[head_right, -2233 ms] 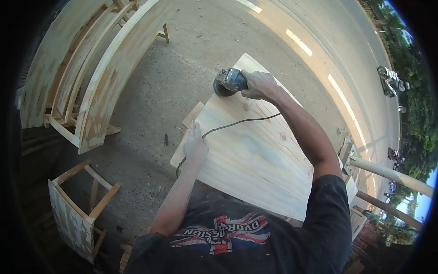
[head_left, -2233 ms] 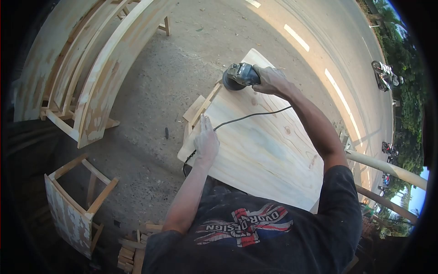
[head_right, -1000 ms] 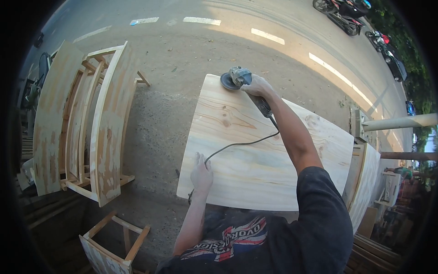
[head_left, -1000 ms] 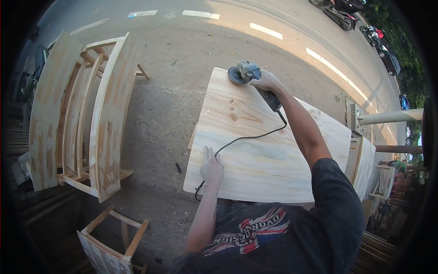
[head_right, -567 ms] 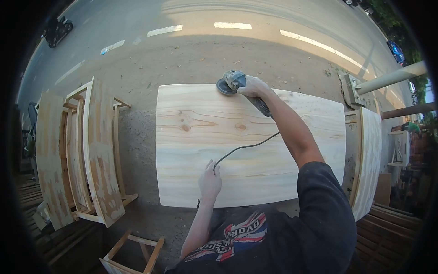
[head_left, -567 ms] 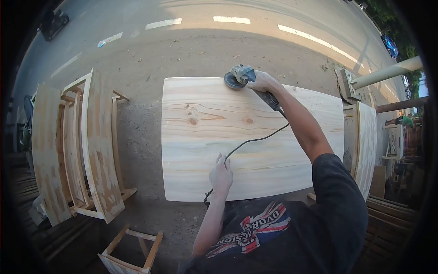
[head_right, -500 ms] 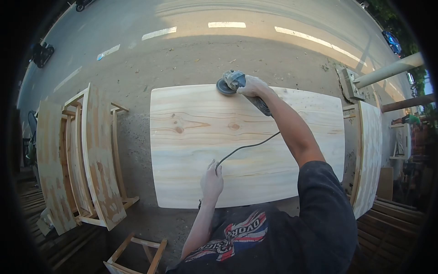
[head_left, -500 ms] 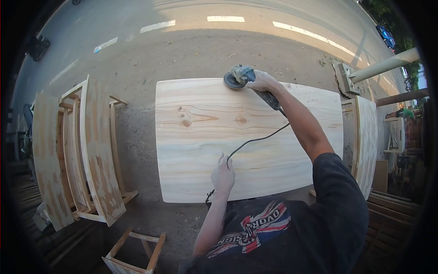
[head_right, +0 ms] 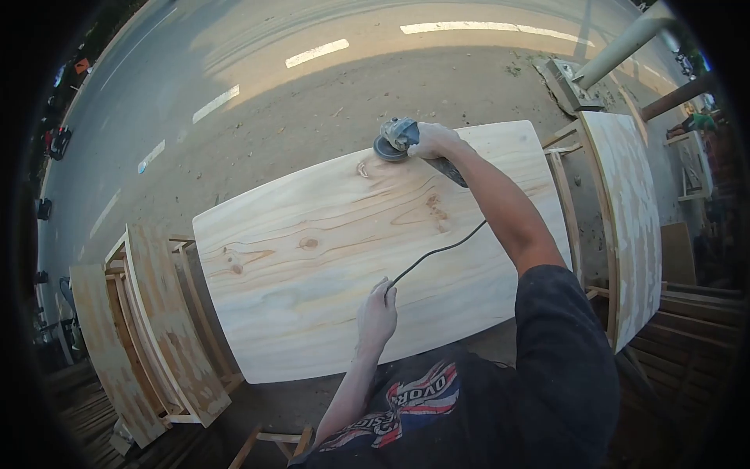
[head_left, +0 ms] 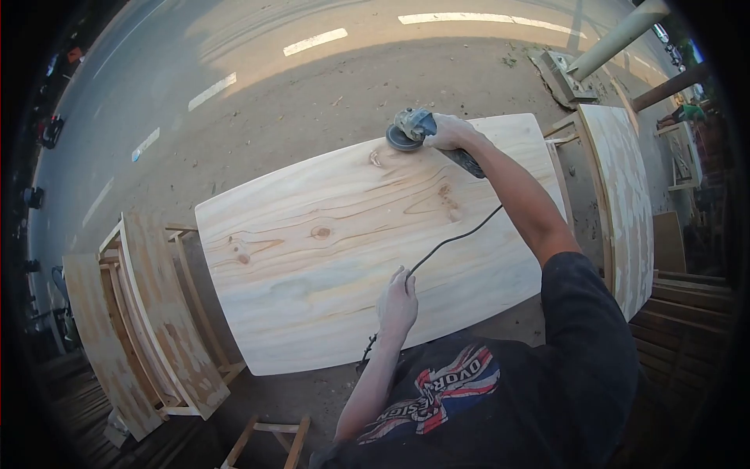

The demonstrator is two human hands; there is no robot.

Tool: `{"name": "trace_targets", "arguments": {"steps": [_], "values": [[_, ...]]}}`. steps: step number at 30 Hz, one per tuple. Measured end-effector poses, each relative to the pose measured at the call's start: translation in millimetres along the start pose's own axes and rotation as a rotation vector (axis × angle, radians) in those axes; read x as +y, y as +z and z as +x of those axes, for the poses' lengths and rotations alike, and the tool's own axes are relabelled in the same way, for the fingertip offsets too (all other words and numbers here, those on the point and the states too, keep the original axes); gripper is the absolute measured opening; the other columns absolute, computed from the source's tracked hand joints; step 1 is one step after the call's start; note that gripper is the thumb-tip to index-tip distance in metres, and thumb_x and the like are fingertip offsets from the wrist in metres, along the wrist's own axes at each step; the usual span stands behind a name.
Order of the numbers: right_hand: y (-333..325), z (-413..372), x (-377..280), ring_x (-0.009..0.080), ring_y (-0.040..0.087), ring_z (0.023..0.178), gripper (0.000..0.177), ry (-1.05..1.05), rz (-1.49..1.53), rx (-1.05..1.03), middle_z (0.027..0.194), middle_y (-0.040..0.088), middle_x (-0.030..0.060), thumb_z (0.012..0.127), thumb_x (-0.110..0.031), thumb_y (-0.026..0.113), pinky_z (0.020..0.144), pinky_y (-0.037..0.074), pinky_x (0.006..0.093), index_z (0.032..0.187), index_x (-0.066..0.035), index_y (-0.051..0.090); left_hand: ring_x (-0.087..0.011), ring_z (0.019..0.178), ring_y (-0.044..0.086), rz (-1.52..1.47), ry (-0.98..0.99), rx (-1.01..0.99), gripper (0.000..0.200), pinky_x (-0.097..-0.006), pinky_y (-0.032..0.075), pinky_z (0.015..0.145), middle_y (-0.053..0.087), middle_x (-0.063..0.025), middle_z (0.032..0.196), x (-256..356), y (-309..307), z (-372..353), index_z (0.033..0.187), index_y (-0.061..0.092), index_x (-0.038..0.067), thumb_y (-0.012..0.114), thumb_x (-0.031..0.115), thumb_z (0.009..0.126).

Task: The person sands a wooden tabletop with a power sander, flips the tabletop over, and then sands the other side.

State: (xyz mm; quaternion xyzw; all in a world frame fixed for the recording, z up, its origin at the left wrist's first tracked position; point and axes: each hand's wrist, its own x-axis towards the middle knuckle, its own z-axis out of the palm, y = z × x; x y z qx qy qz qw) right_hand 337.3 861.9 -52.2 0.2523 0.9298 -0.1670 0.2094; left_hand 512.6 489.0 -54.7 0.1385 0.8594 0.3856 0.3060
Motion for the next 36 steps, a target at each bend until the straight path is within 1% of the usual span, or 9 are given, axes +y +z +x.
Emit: {"name": "trace_targets", "arguments": {"steps": [11, 13, 15, 26, 28, 30, 31, 33, 36], "values": [[-46.1, -9.0, 166.9, 0.0367, 0.066, 0.125, 0.070, 0.134, 0.004, 0.016, 0.133, 0.070, 0.0200, 0.080, -0.043, 0.075, 0.102, 0.054, 0.0476, 0.136, -0.004, 0.061, -0.0426, 0.123, 0.066, 0.043, 0.121, -0.142, 0.037, -0.0470, 0.051, 0.106, 0.069, -0.0251, 0.132, 77.1, 84.6, 28.0, 0.124, 0.071, -0.005, 0.055, 0.023, 0.107], [-52.1, -9.1, 193.9, 0.0364, 0.066, 0.125, 0.070, 0.166, 0.003, 0.016, 0.134, 0.070, 0.0193, 0.080, -0.044, 0.075, 0.102, 0.054, 0.0476, 0.136, -0.004, 0.062, -0.0427, 0.122, 0.066, 0.043, 0.131, -0.167, 0.036, -0.0470, 0.052, 0.106, 0.069, -0.0252, 0.131, 84.5, 94.5, 31.6, 0.123, 0.071, -0.006, 0.055, 0.023, 0.107], [-61.0, -12.1, 221.1, 0.0394, 0.065, 0.126, 0.075, 0.182, 0.027, 0.020, 0.134, 0.068, 0.0238, 0.076, -0.043, 0.075, 0.103, 0.052, 0.0474, 0.138, -0.004, 0.062, -0.0428, 0.121, 0.066, 0.040, 0.138, -0.201, 0.036, -0.0468, 0.052, 0.106, 0.070, -0.0255, 0.130, 92.0, 104.3, 34.8, 0.122, 0.071, -0.006, 0.056, 0.023, 0.107], [-74.9, -4.1, 345.0, 0.0394, 0.064, 0.127, 0.075, 0.349, 0.052, 0.111, 0.137, 0.068, 0.0235, 0.078, -0.042, 0.076, 0.105, 0.052, 0.0451, 0.141, -0.004, 0.062, -0.0441, 0.118, 0.068, 0.051, 0.143, -0.320, 0.037, -0.0471, 0.053, 0.103, 0.071, -0.0268, 0.126, 101.2, 141.7, 35.1, 0.122, 0.071, -0.005, 0.055, 0.025, 0.107], [-73.4, -6.2, 354.6, 0.0394, 0.064, 0.127, 0.075, 0.407, 0.051, 0.114, 0.137, 0.068, 0.0236, 0.077, -0.042, 0.076, 0.105, 0.052, 0.0447, 0.141, -0.004, 0.062, -0.0443, 0.117, 0.068, 0.056, 0.156, -0.321, 0.037, -0.0471, 0.053, 0.102, 0.071, -0.0268, 0.126, 100.7, 141.5, 33.8, 0.123, 0.071, -0.005, 0.055, 0.025, 0.107], [-73.0, -11.3, 362.1, 0.0395, 0.066, 0.124, 0.073, 0.457, 0.093, 0.170, 0.132, 0.069, 0.0260, 0.076, -0.044, 0.076, 0.103, 0.053, 0.0440, 0.132, 0.002, 0.067, -0.0437, 0.118, 0.068, 0.066, 0.147, -0.311, 0.037, -0.0467, 0.052, 0.103, 0.071, -0.0266, 0.126, 101.3, 139.1, 34.5, 0.123, 0.071, -0.005, 0.055, 0.025, 0.107], [-68.1, -8.8, 371.6, 0.0395, 0.066, 0.124, 0.073, 0.464, 0.095, 0.176, 0.132, 0.069, 0.0260, 0.076, -0.044, 0.076, 0.103, 0.053, 0.0440, 0.132, 0.002, 0.067, -0.0437, 0.118, 0.068, 0.068, 0.155, -0.316, 0.037, -0.0467, 0.052, 0.103, 0.071, -0.0266, 0.126, 102.5, 137.2, 34.0, 0.123, 0.071, -0.005, 0.055, 0.025, 0.107], [-61.4, -5.1, 380.2, 0.0395, 0.068, 0.122, 0.077, 0.458, 0.185, 0.173, 0.128, 0.070, 0.0292, 0.075, -0.049, 0.078, 0.102, 0.053, 0.0431, 0.126, 0.008, 0.069, -0.0427, 0.120, 0.067, 0.060, 0.144, -0.306, 0.037, -0.0460, 0.052, 0.104, 0.071, -0.0263, 0.127, 103.7, 132.8, 33.3, 0.124, 0.071, -0.005, 0.055, 0.024, 0.107], [-50.8, -12.2, 380.9, 0.0372, 0.066, 0.128, 0.080, 0.569, 0.281, 0.226, 0.135, 0.068, 0.0282, 0.075, -0.052, 0.081, 0.106, 0.052, 0.0418, 0.130, 0.005, 0.070, -0.0417, 0.119, 0.068, 0.079, 0.159, -0.269, 0.035, -0.0465, 0.053, 0.103, 0.071, -0.0244, 0.128, 97.5, 124.0, 30.8, 0.120, 0.072, -0.004, 0.056, 0.024, 0.108]]}}
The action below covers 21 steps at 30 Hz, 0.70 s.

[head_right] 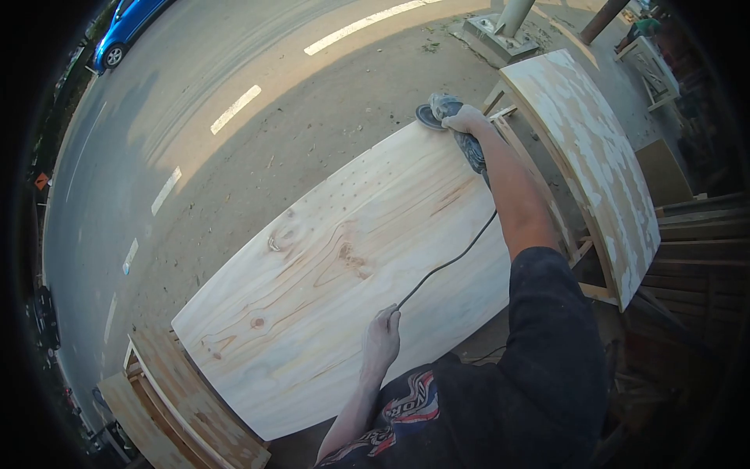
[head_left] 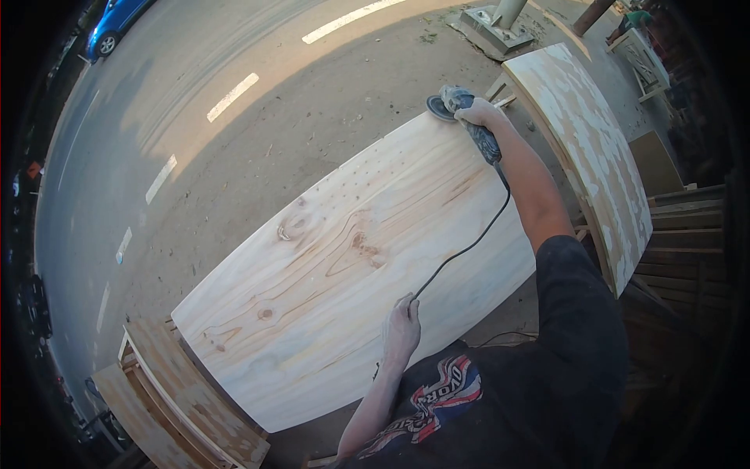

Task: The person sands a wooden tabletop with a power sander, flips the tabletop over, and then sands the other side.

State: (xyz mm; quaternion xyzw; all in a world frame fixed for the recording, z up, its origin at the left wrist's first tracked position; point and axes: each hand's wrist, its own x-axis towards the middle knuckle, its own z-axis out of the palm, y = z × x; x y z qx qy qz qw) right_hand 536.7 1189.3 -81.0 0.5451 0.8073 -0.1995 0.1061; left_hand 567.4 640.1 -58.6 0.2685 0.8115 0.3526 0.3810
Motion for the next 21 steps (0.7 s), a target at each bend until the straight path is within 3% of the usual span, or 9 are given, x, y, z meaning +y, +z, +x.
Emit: {"name": "trace_targets", "arguments": {"steps": [7, 9, 19, 21], "values": [[14.7, -31.3, 23.9, 0.0375, 0.068, 0.124, 0.083, 0.086, 0.186, 0.020, 0.131, 0.070, 0.0286, 0.072, -0.053, 0.083, 0.103, 0.053, 0.0409, 0.128, 0.008, 0.070, -0.0424, 0.120, 0.067, 0.024, -0.031, 0.016, 0.038, -0.0466, 0.052, 0.104, 0.071, -0.0268, 0.127, -10.9, -31.2, -19.2, 0.123, 0.071, -0.006, 0.054, 0.024, 0.108], [26.3, -33.8, 33.1, 0.0380, 0.068, 0.123, 0.084, 0.082, 0.290, 0.045, 0.130, 0.070, 0.0289, 0.071, -0.053, 0.083, 0.102, 0.054, 0.0409, 0.127, 0.009, 0.070, -0.0400, 0.122, 0.068, 0.018, -0.070, 0.023, 0.037, -0.0427, 0.051, 0.106, 0.071, -0.0267, 0.127, -16.1, -36.9, -23.9, 0.125, 0.072, -0.006, 0.055, 0.022, 0.107], [45.9, -82.5, 82.1, 0.0391, 0.068, 0.124, 0.087, 0.160, 0.258, 0.005, 0.133, 0.068, 0.0300, 0.072, -0.056, 0.083, 0.106, 0.052, 0.0412, 0.128, 0.008, 0.069, -0.0413, 0.122, 0.068, 0.002, -0.088, -0.049, 0.039, -0.0443, 0.051, 0.106, 0.071, -0.0282, 0.127, -38.9, -51.7, -53.7, 0.125, 0.071, -0.007, 0.055, 0.024, 0.107], [51.1, -98.6, 92.9, 0.0394, 0.068, 0.124, 0.085, 0.162, 0.242, 0.055, 0.131, 0.069, 0.0300, 0.073, -0.056, 0.083, 0.105, 0.052, 0.0416, 0.127, 0.008, 0.071, -0.0377, 0.120, 0.071, 0.002, -0.100, -0.044, 0.037, -0.0412, 0.053, 0.103, 0.073, -0.0265, 0.124, -40.5, -52.9, -59.5, 0.123, 0.073, -0.006, 0.057, 0.022, 0.106]]}}
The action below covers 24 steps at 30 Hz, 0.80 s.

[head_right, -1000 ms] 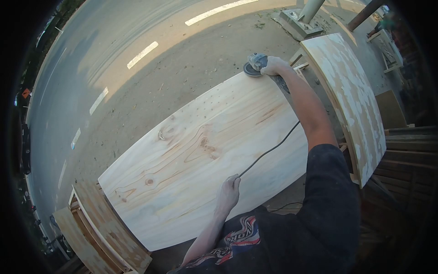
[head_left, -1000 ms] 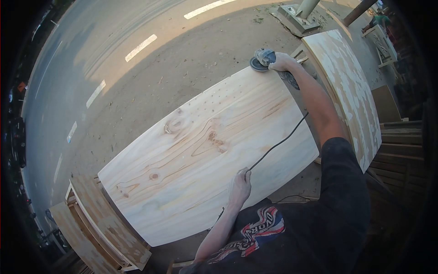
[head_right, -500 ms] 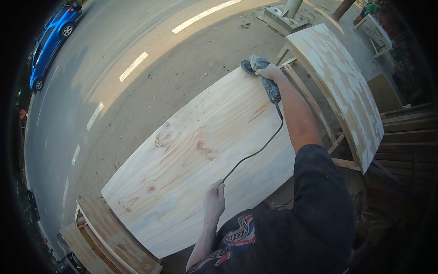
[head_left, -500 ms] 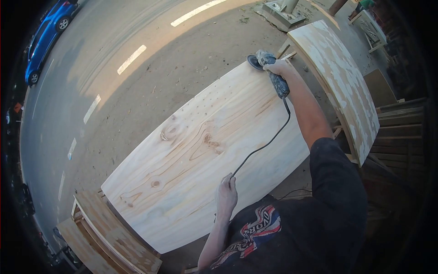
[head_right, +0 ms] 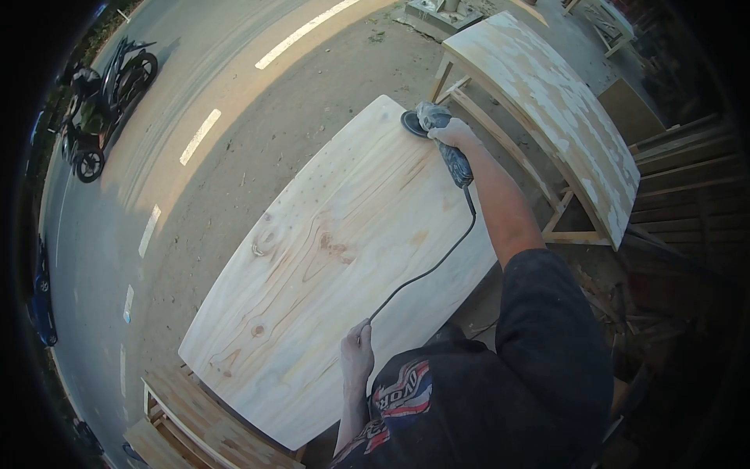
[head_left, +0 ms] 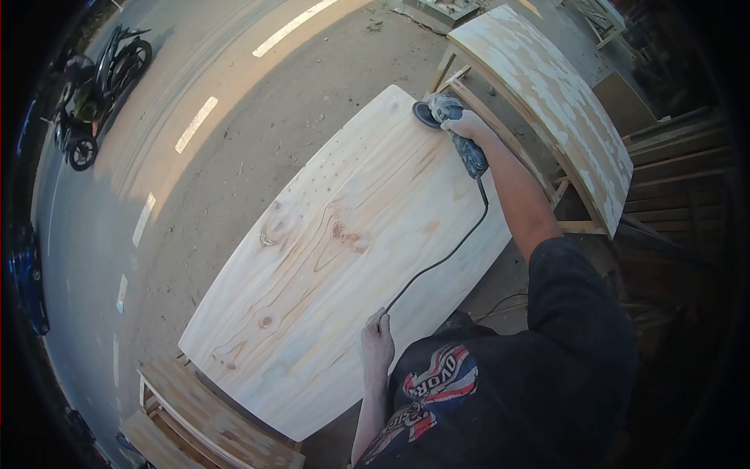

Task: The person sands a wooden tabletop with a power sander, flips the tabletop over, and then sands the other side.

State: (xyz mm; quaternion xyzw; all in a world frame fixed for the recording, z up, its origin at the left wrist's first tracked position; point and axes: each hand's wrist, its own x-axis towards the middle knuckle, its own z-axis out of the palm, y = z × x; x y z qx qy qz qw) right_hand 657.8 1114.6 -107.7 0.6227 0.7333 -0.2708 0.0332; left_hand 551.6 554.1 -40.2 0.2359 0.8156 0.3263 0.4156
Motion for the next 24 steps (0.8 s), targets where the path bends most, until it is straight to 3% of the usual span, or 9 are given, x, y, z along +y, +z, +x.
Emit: {"name": "trace_targets", "arguments": {"steps": [4, 7, 10, 12, 16, 19, 24], "values": [[-0.4, -24.3, 32.7, 0.0392, 0.068, 0.124, 0.085, 0.020, -0.020, 0.046, 0.131, 0.069, 0.0303, 0.072, -0.056, 0.084, 0.104, 0.053, 0.0418, 0.127, 0.008, 0.070, -0.0363, 0.120, 0.071, -0.010, 0.019, -0.036, 0.037, -0.0411, 0.053, 0.103, 0.074, -0.0258, 0.124, -5.9, -1.4, -7.6, 0.123, 0.074, -0.005, 0.058, 0.023, 0.105], [-1.7, -45.4, 55.5, 0.0392, 0.068, 0.124, 0.087, 0.059, 0.056, -0.053, 0.131, 0.069, 0.0306, 0.071, -0.056, 0.084, 0.104, 0.053, 0.0416, 0.128, 0.008, 0.070, -0.0347, 0.122, 0.070, -0.022, -0.029, -0.088, 0.037, -0.0411, 0.052, 0.105, 0.074, -0.0248, 0.125, -10.5, -3.6, -16.4, 0.124, 0.074, -0.004, 0.059, 0.024, 0.105], [-1.2, -64.3, 84.9, 0.0393, 0.068, 0.123, 0.087, 0.096, 0.011, 0.021, 0.130, 0.069, 0.0308, 0.071, -0.056, 0.084, 0.103, 0.053, 0.0417, 0.128, 0.008, 0.070, -0.0340, 0.125, 0.069, -0.022, -0.003, -0.117, 0.037, -0.0407, 0.051, 0.107, 0.074, -0.0241, 0.126, -20.9, 0.4, -20.3, 0.124, 0.074, -0.004, 0.061, 0.025, 0.105], [0.1, -78.3, 102.0, 0.0397, 0.069, 0.122, 0.085, 0.102, 0.068, 0.023, 0.128, 0.070, 0.0307, 0.070, -0.055, 0.085, 0.103, 0.054, 0.0419, 0.125, 0.008, 0.071, -0.0386, 0.123, 0.069, -0.009, 0.029, -0.127, 0.038, -0.0428, 0.052, 0.107, 0.072, -0.0269, 0.126, -22.3, 0.0, -24.1, 0.123, 0.073, -0.006, 0.062, 0.025, 0.106], [1.3, -105.5, 138.0, 0.0396, 0.068, 0.123, 0.085, 0.171, 0.057, 0.028, 0.129, 0.070, 0.0312, 0.070, -0.054, 0.085, 0.103, 0.054, 0.0420, 0.126, 0.008, 0.071, -0.0378, 0.125, 0.068, 0.023, 0.017, -0.159, 0.037, -0.0428, 0.052, 0.107, 0.072, -0.0260, 0.128, -20.4, -1.9, -27.2, 0.123, 0.072, -0.006, 0.063, 0.026, 0.106], [0.0, -127.6, 155.0, 0.0387, 0.070, 0.120, 0.081, 0.194, 0.079, 0.052, 0.126, 0.072, 0.0295, 0.071, -0.054, 0.084, 0.101, 0.054, 0.0422, 0.124, 0.006, 0.073, -0.0330, 0.125, 0.069, -0.017, 0.016, -0.150, 0.041, -0.0403, 0.050, 0.109, 0.075, -0.0233, 0.125, -22.8, -1.7, -28.6, 0.123, 0.075, -0.004, 0.065, 0.030, 0.104], [-6.7, -170.2, 189.4, 0.0370, 0.073, 0.112, 0.069, 0.302, 0.157, 0.044, 0.116, 0.075, 0.0255, 0.073, -0.051, 0.082, 0.096, 0.054, 0.0419, 0.119, 0.000, 0.077, -0.0333, 0.123, 0.070, -0.027, 0.008, -0.183, 0.042, -0.0409, 0.051, 0.107, 0.075, -0.0244, 0.124, -19.2, -1.7, -31.3, 0.123, 0.075, -0.005, 0.065, 0.031, 0.104]]}}
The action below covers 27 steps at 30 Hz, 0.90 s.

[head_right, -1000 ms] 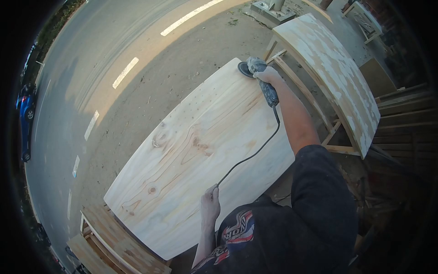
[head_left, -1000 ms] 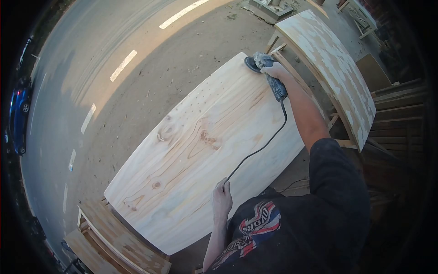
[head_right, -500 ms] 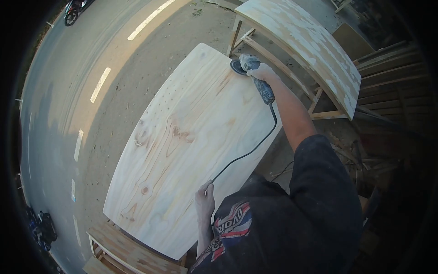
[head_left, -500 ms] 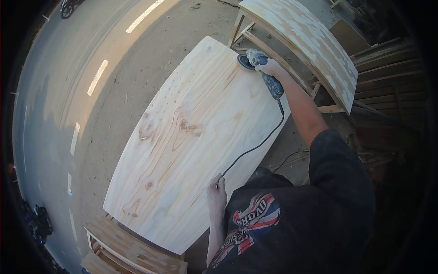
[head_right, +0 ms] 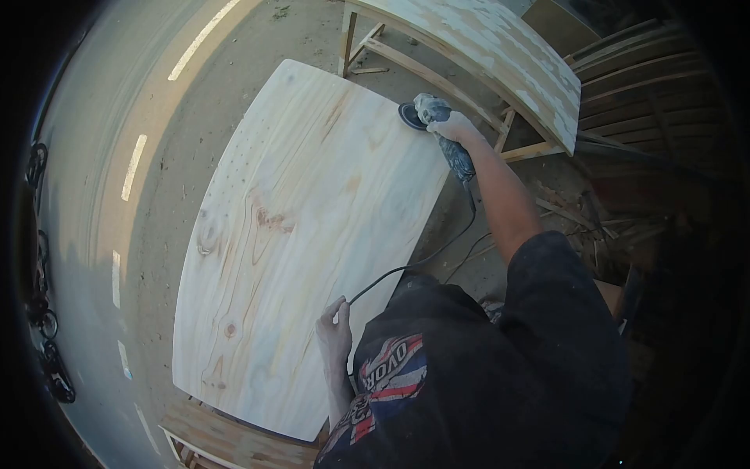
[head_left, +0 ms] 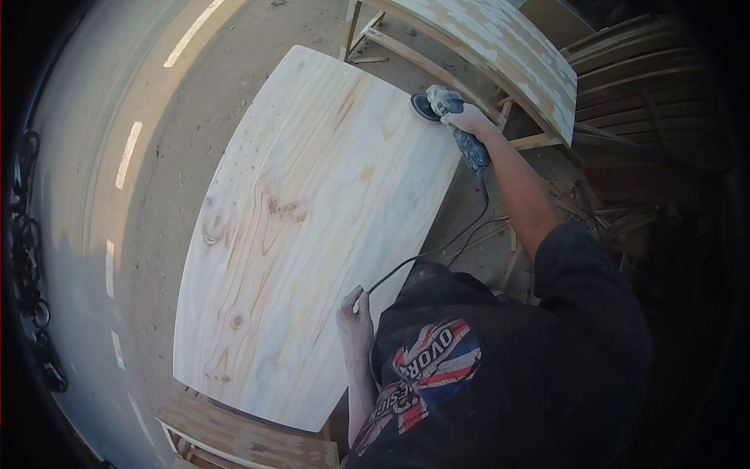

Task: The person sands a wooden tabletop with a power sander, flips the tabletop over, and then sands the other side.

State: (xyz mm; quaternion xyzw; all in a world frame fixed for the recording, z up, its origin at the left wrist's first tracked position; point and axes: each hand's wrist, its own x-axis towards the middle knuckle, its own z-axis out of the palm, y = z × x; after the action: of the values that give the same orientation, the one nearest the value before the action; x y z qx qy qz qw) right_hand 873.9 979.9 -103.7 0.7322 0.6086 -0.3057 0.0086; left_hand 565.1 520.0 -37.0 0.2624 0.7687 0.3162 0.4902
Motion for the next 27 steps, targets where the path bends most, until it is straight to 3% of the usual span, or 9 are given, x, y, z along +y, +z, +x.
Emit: {"name": "trace_targets", "arguments": {"steps": [7, 11, 13, 15, 16, 18, 21, 26, 27], "values": [[-12.1, -32.8, 49.4, 0.0376, 0.072, 0.113, 0.072, 0.057, 0.005, 0.004, 0.118, 0.075, 0.0261, 0.073, -0.051, 0.082, 0.098, 0.053, 0.0421, 0.119, 0.004, 0.075, -0.0335, 0.122, 0.070, 0.016, -0.013, -0.061, 0.043, -0.0412, 0.052, 0.105, 0.075, -0.0249, 0.122, 2.6, 3.7, -2.0, 0.124, 0.075, -0.005, 0.065, 0.032, 0.104], [-16.6, -60.0, 66.0, 0.0346, 0.073, 0.103, 0.077, 0.193, 0.070, 0.030, 0.112, 0.075, 0.0236, 0.079, -0.043, 0.082, 0.091, 0.056, 0.0416, 0.132, 0.008, 0.064, -0.0334, 0.123, 0.070, 0.025, -0.035, -0.078, 0.043, -0.0409, 0.052, 0.106, 0.075, -0.0250, 0.123, -2.9, 6.3, -8.9, 0.124, 0.075, -0.005, 0.064, 0.032, 0.105], [-23.2, -81.9, 68.0, 0.0354, 0.074, 0.096, 0.076, 0.250, 0.141, 0.042, 0.107, 0.075, 0.0235, 0.082, -0.044, 0.081, 0.087, 0.059, 0.0424, 0.132, 0.009, 0.063, -0.0328, 0.120, 0.071, 0.108, 0.061, -0.076, 0.042, -0.0400, 0.057, 0.095, 0.073, -0.0252, 0.126, -21.0, 5.6, -12.7, 0.125, 0.073, -0.005, 0.064, 0.031, 0.106], [-36.4, -112.2, 84.9, 0.0320, 0.074, 0.077, 0.060, 0.438, 0.876, -0.249, 0.095, 0.074, 0.0186, 0.091, -0.043, 0.076, 0.072, 0.063, 0.0425, 0.122, 0.005, 0.061, -0.0312, 0.114, 0.073, 0.139, 0.029, -0.069, 0.042, -0.0400, 0.057, 0.091, 0.075, -0.0247, 0.120, -32.4, -0.4, -28.5, 0.125, 0.073, -0.005, 0.064, 0.032, 0.106], [-36.6, -131.4, 100.7, 0.0320, 0.074, 0.077, 0.060, 0.438, 0.882, -0.247, 0.095, 0.074, 0.0186, 0.091, -0.043, 0.076, 0.072, 0.063, 0.0425, 0.122, 0.005, 0.061, -0.0297, 0.108, 0.074, 0.168, -0.007, -0.067, 0.042, -0.0399, 0.057, 0.088, 0.076, -0.0241, 0.115, -39.2, -3.2, -39.1, 0.126, 0.073, -0.004, 0.064, 0.032, 0.106], [-41.7, -158.0, 123.4, 0.0263, 0.071, 0.063, 0.041, 0.311, 1.328, -0.329, 0.086, 0.071, 0.0132, 0.097, -0.040, 0.072, 0.059, 0.063, 0.0406, 0.107, -0.002, 0.062, -0.0251, 0.096, 0.073, 0.172, -0.057, -0.102, 0.043, -0.0379, 0.056, 0.082, 0.077, -0.0207, 0.106, -46.4, -6.9, -60.7, 0.126, 0.074, -0.003, 0.063, 0.033, 0.106], [-45.8, -181.6, 146.2, 0.0267, 0.071, 0.065, 0.040, 0.409, 1.298, -0.236, 0.086, 0.071, 0.0138, 0.097, -0.038, 0.071, 0.061, 0.064, 0.0413, 0.109, -0.001, 0.062, -0.0075, 0.065, 0.056, 0.013, -0.147, -0.278, 0.042, -0.0275, 0.045, 0.060, 0.068, -0.0066, 0.084, -61.7, -4.8, -92.6, 0.128, 0.075, 0.001, 0.063, 0.036, 0.107], [-37.9, -167.1, 172.8, 0.0220, 0.071, 0.067, 0.042, 0.162, 0.855, -0.083, 0.092, 0.072, 0.0119, 0.092, -0.037, 0.076, 0.063, 0.060, 0.0380, 0.112, -0.002, 0.065, -0.0188, 0.088, 0.075, 0.004, 0.009, -0.376, 0.032, -0.0326, 0.057, 0.079, 0.079, -0.0148, 0.103, -146.8, 37.8, -124.1, 0.125, 0.076, 0.003, 0.068, 0.024, 0.102], [-33.8, -159.1, 177.3, 0.0234, 0.072, 0.077, 0.049, 0.072, 0.697, -0.003, 0.098, 0.073, 0.0134, 0.089, -0.038, 0.078, 0.070, 0.059, 0.0384, 0.119, -0.001, 0.065, -0.0188, 0.088, 0.075, 0.011, 0.010, -0.364, 0.032, -0.0326, 0.057, 0.079, 0.079, -0.0148, 0.103, -137.4, 46.3, -130.8, 0.125, 0.076, 0.003, 0.068, 0.024, 0.102]]}}
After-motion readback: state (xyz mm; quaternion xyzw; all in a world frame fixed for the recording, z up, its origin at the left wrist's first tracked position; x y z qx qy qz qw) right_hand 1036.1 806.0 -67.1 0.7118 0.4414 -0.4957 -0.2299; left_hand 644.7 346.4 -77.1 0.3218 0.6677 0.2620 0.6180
